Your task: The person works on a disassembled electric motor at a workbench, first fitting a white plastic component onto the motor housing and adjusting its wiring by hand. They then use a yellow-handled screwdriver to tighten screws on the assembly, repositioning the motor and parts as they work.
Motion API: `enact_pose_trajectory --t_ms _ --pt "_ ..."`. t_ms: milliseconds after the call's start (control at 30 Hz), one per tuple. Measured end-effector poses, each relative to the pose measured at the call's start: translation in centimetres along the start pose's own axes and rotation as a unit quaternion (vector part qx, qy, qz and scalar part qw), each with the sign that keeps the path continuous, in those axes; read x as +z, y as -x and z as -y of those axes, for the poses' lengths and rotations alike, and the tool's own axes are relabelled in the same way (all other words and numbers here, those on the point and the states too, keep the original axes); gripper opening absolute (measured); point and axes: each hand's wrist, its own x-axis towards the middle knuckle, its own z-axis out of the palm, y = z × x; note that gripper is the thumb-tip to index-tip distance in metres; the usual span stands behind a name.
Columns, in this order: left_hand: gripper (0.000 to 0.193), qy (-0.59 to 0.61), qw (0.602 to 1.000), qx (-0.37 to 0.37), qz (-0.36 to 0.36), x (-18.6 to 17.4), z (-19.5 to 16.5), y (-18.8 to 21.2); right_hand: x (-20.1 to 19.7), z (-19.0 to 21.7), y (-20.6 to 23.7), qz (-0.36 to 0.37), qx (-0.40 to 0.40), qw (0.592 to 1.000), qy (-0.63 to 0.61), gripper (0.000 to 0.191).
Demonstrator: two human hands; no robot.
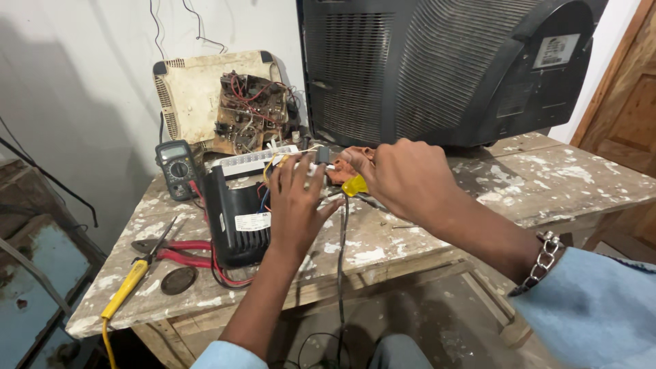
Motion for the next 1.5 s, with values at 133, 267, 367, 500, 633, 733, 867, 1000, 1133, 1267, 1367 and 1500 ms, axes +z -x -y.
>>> enact_pose_trajectory --t_ms 133,267,367,500,633,733,867,1000,1133,1267,1367,1500 --pt "0.045 0.046 0.997 0.060 -0.023 0.6 -0.4 0.7 -0.4 0.2 0.1 -0.038 -0.016 0.999 -0.017 0.074" --pt "0.022 0.069 0.996 0.047 -0.012 1.1 0.0 0.6 -0.3 0.0 0.4 -0.038 -0.049 0.998 -0.005 0.066" --pt "0.016 0.036 0.996 0.076 -0.016 1.3 0.3 0.6 -0.3 -0.3 0.6 -0.023 -0.112 0.993 -0.025 0.049" --pt "0.015 0.028 0.997 0.076 -0.012 1.5 0.6 0.5 -1.4 -2.6 2.1 -0.032 -0.274 0.961 0.026 0.051" --pt "0.017 0.017 0.997 0.080 -0.010 1.7 0.4 0.6 -1.7 -3.9 2.4 -0.040 -0.298 0.952 0.056 0.047" --pt "0.019 0.047 0.997 0.059 -0.007 1.5 0.5 0.6 -1.6 -3.7 2.0 -0.051 -0.301 0.951 0.049 0.044" --pt "0.028 0.087 0.996 0.032 0.012 0.6 0.8 0.8 -1.6 -3.5 1.6 0.025 -0.231 0.969 0.080 0.050" --pt "0.039 0.093 0.995 0.029 0.035 0.2 0.7 0.9 -0.7 -3.3 1.4 0.009 -0.184 0.977 0.109 0.061" --pt "0.040 0.106 0.994 0.022 0.017 0.6 0.5 1.0 0.4 -3.2 1.7 -0.064 -0.154 0.983 0.080 0.061" --pt "0.018 0.081 0.996 0.032 -0.008 1.3 0.7 0.8 0.8 -2.9 1.8 -0.058 -0.097 0.991 0.068 0.058" --pt "0.015 0.058 0.997 0.053 -0.004 1.6 0.8 0.8 0.9 -2.6 2.3 -0.056 -0.097 0.993 0.020 0.055" --pt "0.014 0.037 0.997 0.062 -0.011 1.5 0.8 0.9 0.8 -3.3 2.6 -0.094 -0.223 0.967 -0.080 0.054"
